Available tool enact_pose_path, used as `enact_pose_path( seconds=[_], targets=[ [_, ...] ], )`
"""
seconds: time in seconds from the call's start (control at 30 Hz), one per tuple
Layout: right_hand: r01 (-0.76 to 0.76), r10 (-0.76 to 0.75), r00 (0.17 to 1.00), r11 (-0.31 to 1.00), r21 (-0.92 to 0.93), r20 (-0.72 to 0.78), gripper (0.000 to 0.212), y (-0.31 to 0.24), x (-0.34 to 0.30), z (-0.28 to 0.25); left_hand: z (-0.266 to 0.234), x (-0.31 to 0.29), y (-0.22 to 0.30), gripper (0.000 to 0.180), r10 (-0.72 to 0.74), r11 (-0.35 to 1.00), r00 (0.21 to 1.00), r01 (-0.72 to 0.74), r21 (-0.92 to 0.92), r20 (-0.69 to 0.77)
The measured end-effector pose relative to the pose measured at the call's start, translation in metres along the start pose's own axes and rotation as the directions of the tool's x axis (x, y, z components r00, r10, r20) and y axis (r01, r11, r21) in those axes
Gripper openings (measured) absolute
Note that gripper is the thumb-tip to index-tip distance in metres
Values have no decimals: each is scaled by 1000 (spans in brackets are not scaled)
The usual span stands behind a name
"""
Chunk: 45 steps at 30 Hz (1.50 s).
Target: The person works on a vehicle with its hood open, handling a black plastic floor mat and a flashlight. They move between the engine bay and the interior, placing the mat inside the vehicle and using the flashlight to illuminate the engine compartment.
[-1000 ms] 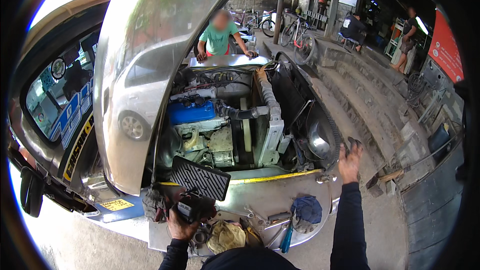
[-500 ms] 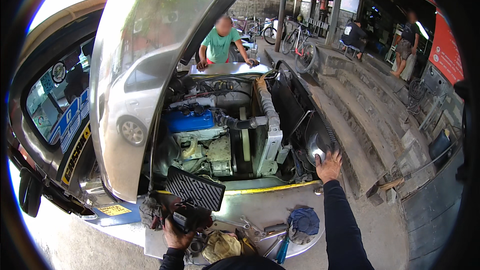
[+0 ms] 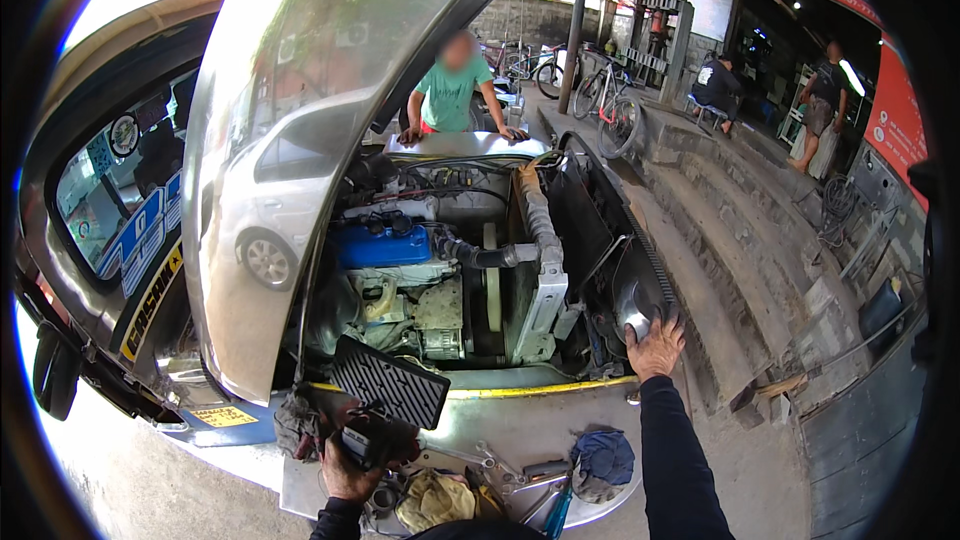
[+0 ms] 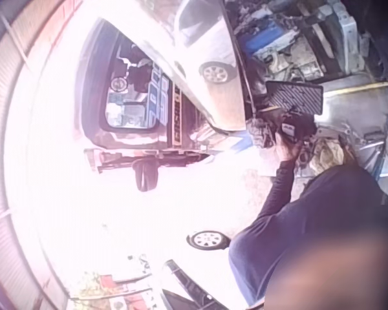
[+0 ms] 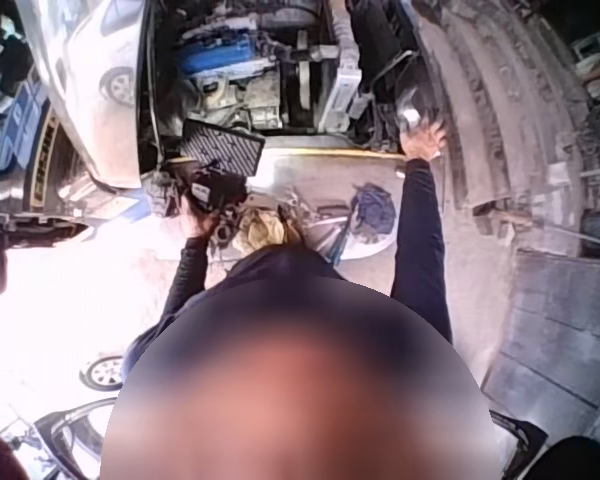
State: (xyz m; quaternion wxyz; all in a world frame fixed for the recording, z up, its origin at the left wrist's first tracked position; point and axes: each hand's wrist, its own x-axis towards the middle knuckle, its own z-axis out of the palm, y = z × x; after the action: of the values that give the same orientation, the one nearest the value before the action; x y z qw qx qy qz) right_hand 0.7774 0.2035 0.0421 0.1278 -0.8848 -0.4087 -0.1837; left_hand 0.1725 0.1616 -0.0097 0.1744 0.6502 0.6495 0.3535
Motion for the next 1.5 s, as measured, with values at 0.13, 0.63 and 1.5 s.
enact_pose_path(
  seconds=[0.13,0.63,1.5],
  targets=[
    [-2,2,1000,1000,-10,21,81,0,2,-1,0,1,1,85,-15,1000,1000,15,-23,26],
    [22,-22,1000,1000,-21,16,82,1,0,-1,-1,1,6,75,-8,1000,1000,8,-28,0],
    [10,-9,1000,999,-45,22,83,2,-1,1,8,-1,-13,90,7,999,1000,-8,-42,-13]
  ],
)
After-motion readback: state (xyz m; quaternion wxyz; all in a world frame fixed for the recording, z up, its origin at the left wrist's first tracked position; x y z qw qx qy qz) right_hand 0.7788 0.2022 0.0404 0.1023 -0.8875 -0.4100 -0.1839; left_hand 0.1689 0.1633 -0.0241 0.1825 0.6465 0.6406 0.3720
